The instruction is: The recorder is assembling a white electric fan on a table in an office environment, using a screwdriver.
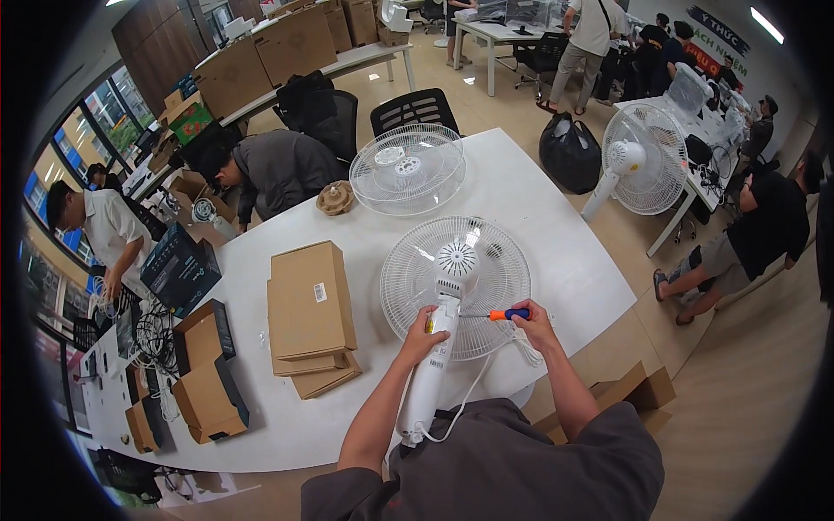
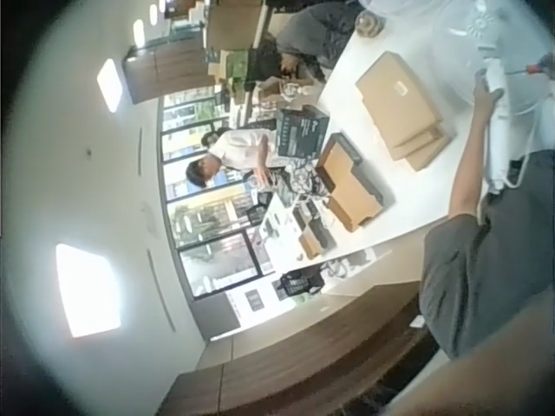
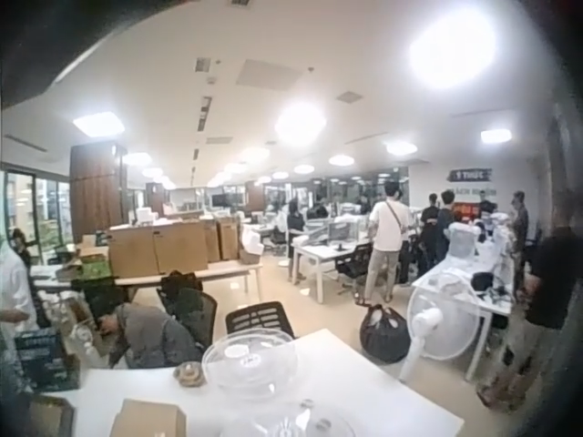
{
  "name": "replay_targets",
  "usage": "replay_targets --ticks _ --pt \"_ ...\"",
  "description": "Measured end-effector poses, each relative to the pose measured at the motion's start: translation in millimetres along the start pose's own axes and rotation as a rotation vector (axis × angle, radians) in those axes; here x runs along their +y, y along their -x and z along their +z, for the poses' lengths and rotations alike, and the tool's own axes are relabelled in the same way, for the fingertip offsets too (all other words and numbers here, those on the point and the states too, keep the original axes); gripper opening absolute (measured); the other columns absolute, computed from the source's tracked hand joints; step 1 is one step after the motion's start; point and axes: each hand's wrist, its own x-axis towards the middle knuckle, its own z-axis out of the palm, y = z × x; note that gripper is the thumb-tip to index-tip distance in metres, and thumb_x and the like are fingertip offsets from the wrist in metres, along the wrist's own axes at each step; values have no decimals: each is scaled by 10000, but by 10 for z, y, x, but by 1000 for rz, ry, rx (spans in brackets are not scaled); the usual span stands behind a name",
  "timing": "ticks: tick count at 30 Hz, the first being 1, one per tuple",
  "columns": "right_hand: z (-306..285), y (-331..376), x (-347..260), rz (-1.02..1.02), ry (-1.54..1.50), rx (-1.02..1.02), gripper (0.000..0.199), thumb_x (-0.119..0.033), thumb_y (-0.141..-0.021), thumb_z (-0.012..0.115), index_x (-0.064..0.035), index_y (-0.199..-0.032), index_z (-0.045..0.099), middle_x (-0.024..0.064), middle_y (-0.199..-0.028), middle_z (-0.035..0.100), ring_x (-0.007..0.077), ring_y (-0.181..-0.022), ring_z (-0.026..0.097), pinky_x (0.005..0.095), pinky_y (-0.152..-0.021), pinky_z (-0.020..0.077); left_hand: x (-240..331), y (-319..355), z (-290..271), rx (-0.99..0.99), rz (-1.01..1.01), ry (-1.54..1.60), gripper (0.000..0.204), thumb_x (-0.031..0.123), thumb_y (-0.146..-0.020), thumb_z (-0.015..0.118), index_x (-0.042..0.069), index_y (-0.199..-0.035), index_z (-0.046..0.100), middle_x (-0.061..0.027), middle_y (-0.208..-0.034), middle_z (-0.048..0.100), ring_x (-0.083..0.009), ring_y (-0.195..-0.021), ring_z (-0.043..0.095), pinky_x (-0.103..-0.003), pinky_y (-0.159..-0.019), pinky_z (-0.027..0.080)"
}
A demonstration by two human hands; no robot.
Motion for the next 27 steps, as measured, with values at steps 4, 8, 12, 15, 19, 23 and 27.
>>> replay_targets --ticks 4,8,12,15,19,23,27 --pt "-10 -9 9 -54 -83 -52 271 -16 -846 690 -22 -1102 601 35 -940 586 93 -780 530 231 -716 448 -20 10 6 4 7 -3 695 129 -715 764 69 -1320 427 -158 -1095 637 -227 -954 633 -349 -844 513" --pt "45 -34 -86 68 13 40 336 -140 -913 665 -21 -1206 549 64 -1000 587 115 -800 546 249 -716 470 -1 -21 -3 1 4 -3 695 123 -714 764 64 -1321 430 -158 -1107 633 -226 -963 630 -346 -853 510" --pt "12 -59 -55 172 -5 69 395 -249 -948 640 -22 -1244 511 80 -991 582 122 -775 553 262 -682 487 64 -22 8 -11 -10 13 700 125 -711 766 66 -1323 431 -154 -1113 627 -224 -978 622 -343 -868 503" --pt "45 -29 -16 208 -8 45 436 -298 -944 648 -20 -1246 501 89 -973 579 126 -733 552 273 -652 496 -22 -26 -15 4 20 4 697 123 -709 766 67 -1319 434 -150 -1115 620 -220 -987 615 -341 -872 500" --pt "43 15 14 229 61 38 468 -319 -923 674 -22 -1243 504 82 -957 581 125 -723 556 273 -639 493 -42 -32 -11 -1 20 7 692 116 -708 765 68 -1315 437 -144 -1116 614 -216 -995 609 -339 -876 498" --pt "64 20 59 230 84 71 443 -286 -915 682 -25 -1236 521 71 -965 590 127 -759 564 277 -631 492 -34 -9 1 -4 22 34 698 84 -720 753 55 -1332 418 -131 -1096 615 -203 -987 606 -328 -872 491" --pt "71 4 94 266 113 96 371 -267 -939 650 -45 -1216 542 73 -997 581 128 -810 562 288 -657 512 -46 0 12 -10 25 28 702 55 -733 741 41 -1348 402 -126 -1092 618 -197 -988 603 -320 -873 485"
